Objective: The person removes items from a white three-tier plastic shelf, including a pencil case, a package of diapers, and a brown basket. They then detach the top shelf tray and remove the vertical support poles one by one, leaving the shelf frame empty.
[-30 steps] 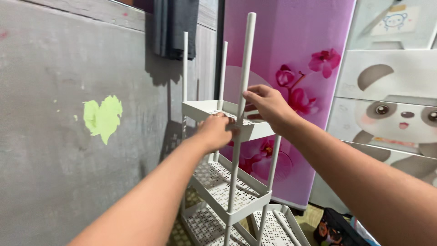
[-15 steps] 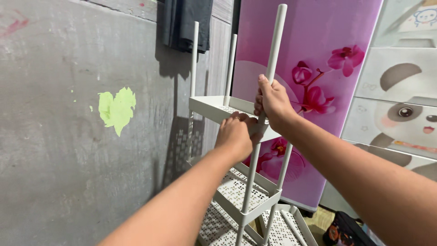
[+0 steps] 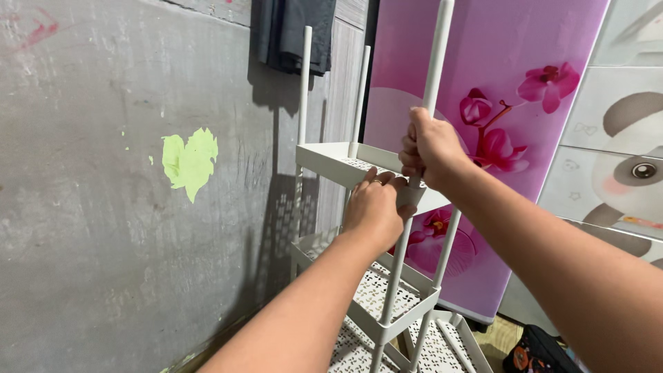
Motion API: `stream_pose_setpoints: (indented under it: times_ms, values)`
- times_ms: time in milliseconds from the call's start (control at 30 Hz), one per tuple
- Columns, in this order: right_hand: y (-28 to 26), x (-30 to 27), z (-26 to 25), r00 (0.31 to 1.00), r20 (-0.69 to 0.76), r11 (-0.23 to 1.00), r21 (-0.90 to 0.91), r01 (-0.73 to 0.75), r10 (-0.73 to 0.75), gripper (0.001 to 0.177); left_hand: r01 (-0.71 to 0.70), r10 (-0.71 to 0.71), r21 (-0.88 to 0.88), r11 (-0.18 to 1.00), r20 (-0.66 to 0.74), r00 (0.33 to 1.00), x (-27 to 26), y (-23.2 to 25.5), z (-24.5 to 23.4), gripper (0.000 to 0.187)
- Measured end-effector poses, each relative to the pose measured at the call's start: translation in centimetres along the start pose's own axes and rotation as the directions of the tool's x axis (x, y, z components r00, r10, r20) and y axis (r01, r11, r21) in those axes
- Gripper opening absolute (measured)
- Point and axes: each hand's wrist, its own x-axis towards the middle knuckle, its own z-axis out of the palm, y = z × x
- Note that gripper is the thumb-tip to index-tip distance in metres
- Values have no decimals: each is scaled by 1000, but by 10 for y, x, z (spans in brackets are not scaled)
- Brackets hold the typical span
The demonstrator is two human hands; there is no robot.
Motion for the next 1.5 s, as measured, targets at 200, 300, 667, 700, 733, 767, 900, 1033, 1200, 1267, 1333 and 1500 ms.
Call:
stream_pose_setpoints:
  times_ms: [200,300,667,700,733,767,900,1033,1200,1267,1333,1500]
  values:
    - [3,-8,-3,997,-70,998,56,43,-39,36,-13,13,-7,1000,-2,1000,-8,7,-3,47]
    - [0,-5,-1,998,-68,999,33,5,-3,35,-14,14,-6,1000,-23,1000,-9,7,-1,50]
    - [-3,-3,-10,993,117,999,32,-36,32,31,-7,1,69,998,86,996,-15,2,-3,76]
    - [-4,-2,-10,993,105,999,22,-47,44,32,0,-6,65,998,94,996,-17,4,-4,77]
    - [-5,-1,-9,994,93,998,11,-58,57,33,7,-13,61,998,101,995,-17,6,-6,79]
    - [-5,0,-8,994,82,997,2,-74,74,33,3,-10,65,998,103,995,-18,5,-8,79]
    - [-1,-5,-8,997,73,999,44,-7,3,32,-24,14,88,996,112,994,-19,2,-9,80]
    - [-2,-8,-12,996,86,998,68,-5,-1,35,-33,21,106,994,109,994,-17,2,-4,81]
    - [-6,-5,-11,996,74,998,7,-57,56,34,-43,39,47,998,76,996,-18,2,0,83]
    - [-7,-4,-13,991,114,998,-2,-67,66,35,-57,52,73,996,71,996,-17,-1,-1,83]
    - [-5,-6,-18,986,162,998,42,-44,37,36,-86,79,117,989,60,995,-17,-3,0,83]
    - [-4,-3,-30,970,240,997,61,-46,30,37,-97,95,69,993,43,995,-19,4,1,80]
